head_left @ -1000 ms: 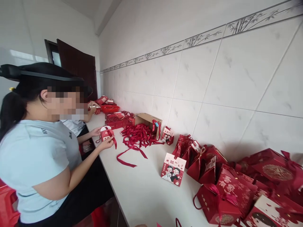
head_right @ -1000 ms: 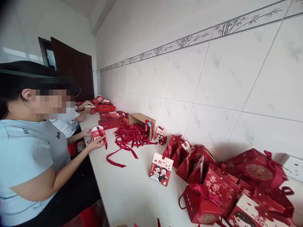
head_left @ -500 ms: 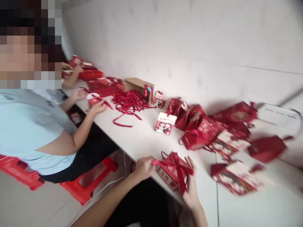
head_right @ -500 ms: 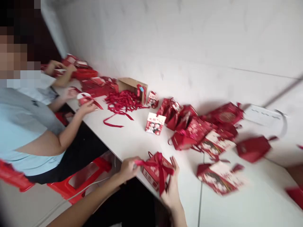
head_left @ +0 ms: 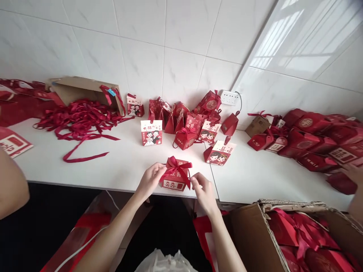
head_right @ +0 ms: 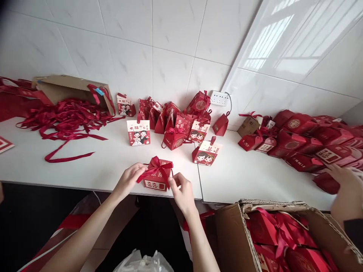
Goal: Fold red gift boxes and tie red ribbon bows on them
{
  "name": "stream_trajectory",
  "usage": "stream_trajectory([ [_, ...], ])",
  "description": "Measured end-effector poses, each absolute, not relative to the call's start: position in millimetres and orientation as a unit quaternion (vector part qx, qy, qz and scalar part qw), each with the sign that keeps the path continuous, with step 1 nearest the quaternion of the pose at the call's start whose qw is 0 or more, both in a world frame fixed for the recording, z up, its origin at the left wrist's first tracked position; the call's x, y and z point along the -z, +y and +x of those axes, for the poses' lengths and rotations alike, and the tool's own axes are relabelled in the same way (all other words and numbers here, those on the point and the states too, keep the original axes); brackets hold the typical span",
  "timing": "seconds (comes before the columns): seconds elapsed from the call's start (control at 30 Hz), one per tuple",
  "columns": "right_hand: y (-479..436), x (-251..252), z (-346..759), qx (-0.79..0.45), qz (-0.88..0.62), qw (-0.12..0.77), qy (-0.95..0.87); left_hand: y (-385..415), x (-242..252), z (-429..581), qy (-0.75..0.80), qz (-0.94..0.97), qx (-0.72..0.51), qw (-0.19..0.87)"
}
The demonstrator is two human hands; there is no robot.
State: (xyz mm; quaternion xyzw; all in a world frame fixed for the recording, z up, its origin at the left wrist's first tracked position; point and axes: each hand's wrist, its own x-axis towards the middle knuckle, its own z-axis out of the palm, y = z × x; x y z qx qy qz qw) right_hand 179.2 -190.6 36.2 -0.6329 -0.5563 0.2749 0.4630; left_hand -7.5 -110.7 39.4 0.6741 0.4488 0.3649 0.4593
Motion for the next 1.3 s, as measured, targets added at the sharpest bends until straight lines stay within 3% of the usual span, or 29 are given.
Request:
stream_trajectory([
  [0.23, -186, -41, 178, -0.284, -0.662, 0.396, -0.569, -101, -45, -25, 0.359, 0.767, -0.262, 0.463],
  [0.4, -179, -41, 189, -0.274, -0.678, 0.433, -0.527, -63, -41, -14, 0.394, 0.743, -0.345, 0.416],
  [0.53, -166, -49, 190, -0.259, -0.659, 0.476, -0.521, -47, -44, 6, 0.344, 0.805, -0.303, 0.377],
  [0.73, -153, -53, 185, -0.256, -0.627, 0.448, -0.584, -48, -49, 4, 0.317, 0.834, -0.268, 0.363],
  [1.03, -144, -42, 195, -0.438, -0.574, 0.474, -0.504, -40, -51, -2, 0.288, 0.851, -0.213, 0.384],
  [1.3, -139, -37, 193, -0.479, -0.577, 0.485, -0.45, -54, -52, -3, 0.378, 0.794, -0.219, 0.424],
])
